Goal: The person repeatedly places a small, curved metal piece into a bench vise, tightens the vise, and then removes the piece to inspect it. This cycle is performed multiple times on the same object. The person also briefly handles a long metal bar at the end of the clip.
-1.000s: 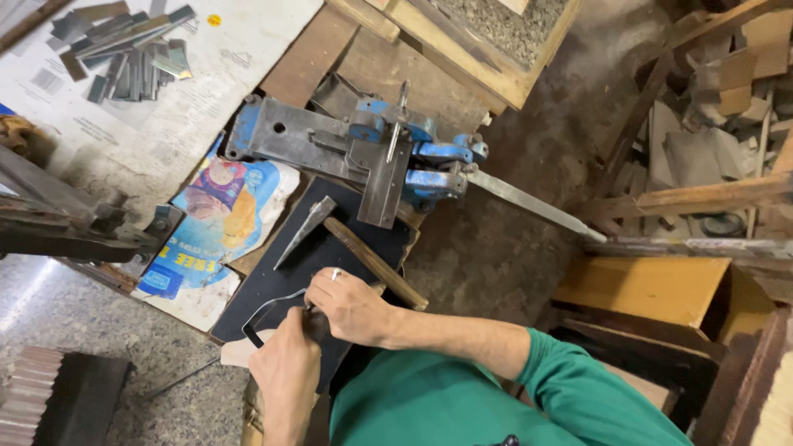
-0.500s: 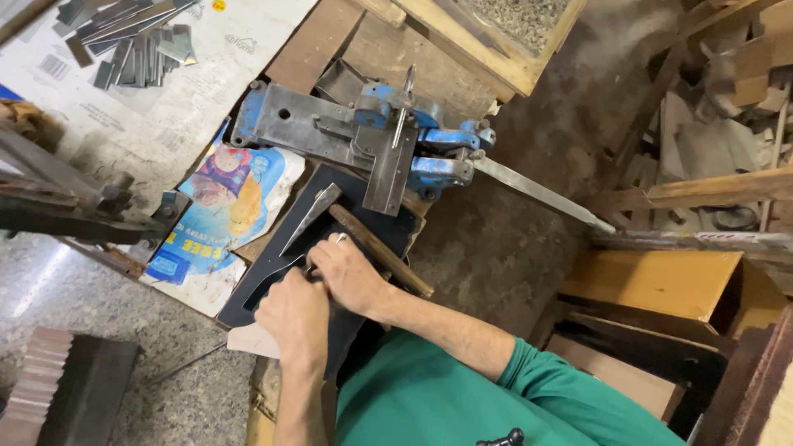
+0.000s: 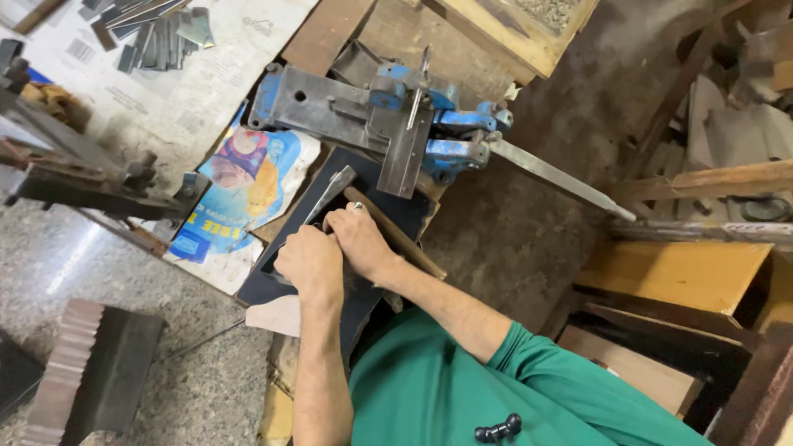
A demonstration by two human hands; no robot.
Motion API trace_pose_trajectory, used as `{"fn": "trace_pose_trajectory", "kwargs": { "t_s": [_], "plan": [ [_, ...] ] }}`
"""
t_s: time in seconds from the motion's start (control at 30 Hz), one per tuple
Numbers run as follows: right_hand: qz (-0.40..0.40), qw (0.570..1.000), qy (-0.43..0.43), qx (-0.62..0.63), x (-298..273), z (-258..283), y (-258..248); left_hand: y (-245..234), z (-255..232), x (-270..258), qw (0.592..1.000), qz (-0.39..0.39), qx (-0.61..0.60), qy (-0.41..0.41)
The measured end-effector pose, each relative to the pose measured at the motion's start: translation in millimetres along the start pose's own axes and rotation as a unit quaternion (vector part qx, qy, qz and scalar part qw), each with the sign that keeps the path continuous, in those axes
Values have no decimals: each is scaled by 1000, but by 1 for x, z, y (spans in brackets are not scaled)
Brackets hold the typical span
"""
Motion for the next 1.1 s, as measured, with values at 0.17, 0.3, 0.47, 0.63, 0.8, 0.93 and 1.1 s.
{"fn": "trace_pose_trajectory", "kwargs": {
  "t_s": [0.17, 0.3, 0.47, 0.63, 0.8, 0.93, 1.1],
  "plan": [
    [133, 984, -37, 114, 16, 15, -24, -19, 16, -24, 996, 29, -80, 12],
    [133, 965, 30, 224, 12, 38, -49, -51, 49, -39, 967, -35, -251, 21],
    [81, 912, 192, 352, -14, 47, -44, -82, 90, -56, 919, -136, -371, -12],
    [119, 971, 121, 168, -34, 38, -2, -32, 112, -59, 921, -169, -351, -34],
    [15, 994, -87, 65, -42, 49, 28, 9, 96, -69, 885, -281, -370, -1],
    [-10, 995, 20, 101, -47, 39, 44, 47, 124, -68, 726, -193, -635, -181],
    [-17, 983, 126, 130, -32, 33, 61, 49, 139, -62, 672, -245, -677, -173]
  ]
}}
Point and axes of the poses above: each hand's wrist, its own x-axis towards the middle knuckle, its own y-axis out of the palm, z = x × y, the point moved 7 cm from there along x, towards the middle knuckle, and after that the axes turned 6 degrees about -z, right-handed, at the moved point
